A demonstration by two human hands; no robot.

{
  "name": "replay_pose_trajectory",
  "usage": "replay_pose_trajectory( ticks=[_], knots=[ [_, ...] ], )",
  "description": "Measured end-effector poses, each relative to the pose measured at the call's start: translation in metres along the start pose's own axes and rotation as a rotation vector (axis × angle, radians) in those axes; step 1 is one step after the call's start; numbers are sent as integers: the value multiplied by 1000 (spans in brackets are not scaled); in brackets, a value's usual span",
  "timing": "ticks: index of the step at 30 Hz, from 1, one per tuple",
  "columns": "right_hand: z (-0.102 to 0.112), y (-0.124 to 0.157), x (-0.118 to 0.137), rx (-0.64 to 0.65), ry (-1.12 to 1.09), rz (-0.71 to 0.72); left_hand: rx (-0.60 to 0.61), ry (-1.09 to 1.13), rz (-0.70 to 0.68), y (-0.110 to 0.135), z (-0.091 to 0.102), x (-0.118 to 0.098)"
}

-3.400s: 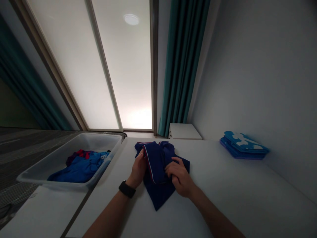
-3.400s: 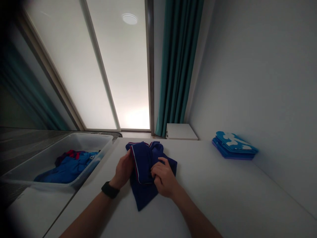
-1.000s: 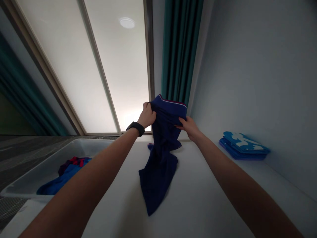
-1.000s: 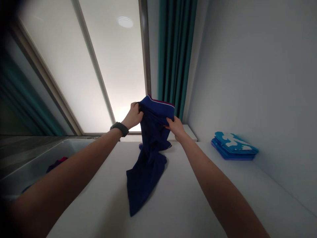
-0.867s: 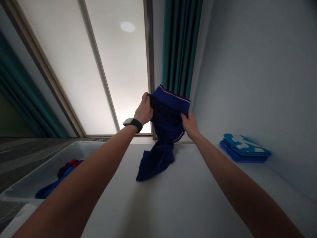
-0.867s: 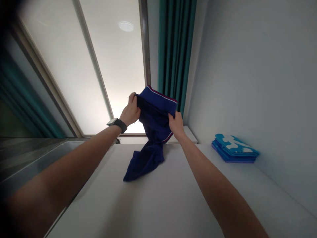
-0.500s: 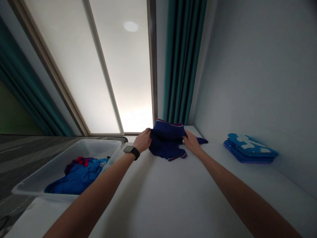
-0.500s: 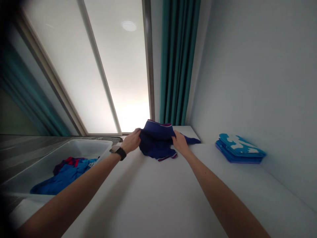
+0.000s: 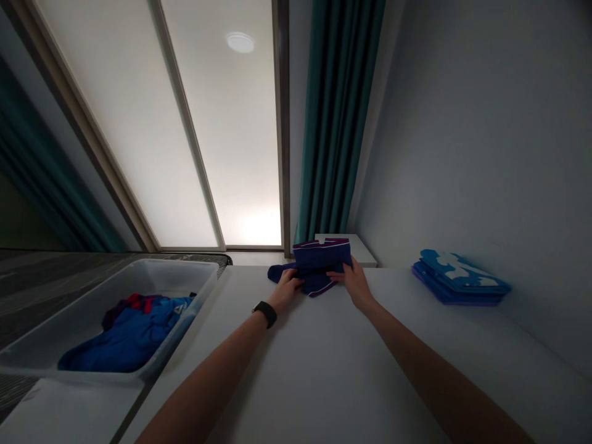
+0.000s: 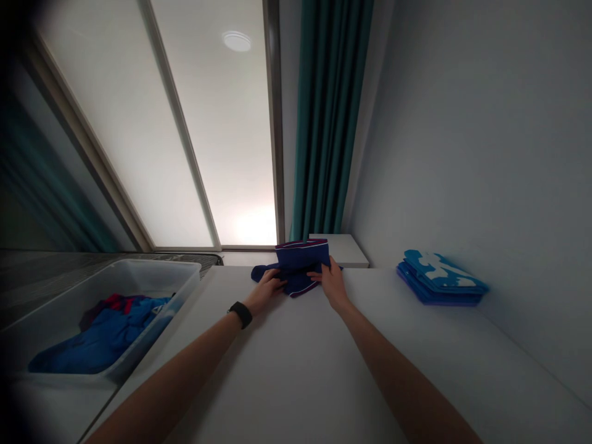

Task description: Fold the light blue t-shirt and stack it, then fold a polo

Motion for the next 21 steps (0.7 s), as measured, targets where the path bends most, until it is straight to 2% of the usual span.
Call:
replay_pose_trajectory(
  ticks=[3,5,7,10,12,14,17,19,21],
  knots=[
    [0,8,23,28,-38,83,12,-96,-94,-11,-10,-4],
    [2,12,36,26,46,183,7,-174,-148,-23,-3,-9],
    [4,16,42,6,199,287,-26,-251,-188,-38,14,-16],
    [0,18,38,6,403,378,-74,-345,-271,-61,48,-36],
    [-7,18,31,22,442,403,-144,-527,-427,-72,68,-60],
    [-14,17,25,21,426,407,-187,-635,-516,-79,82,-81],
    [-23,11,16,-20,379,358,-261,-696,-468,-81,94,-92],
    [-26,8,9,-38,354,308,-250,-587,-336,-79,94,-81],
    [-27,7,2,-34,328,271,-190,-421,-169,-72,88,-57]
  ],
)
Point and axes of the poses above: each hand's wrist, its own y-axis away from the middle knuckle, its own z-axis out of the back of the hand, x = y × z, the point moved 5 cm from there along -y, towards the middle knuckle, and after that the axes turned 11 degrees about -z, right-handed, at the moved point
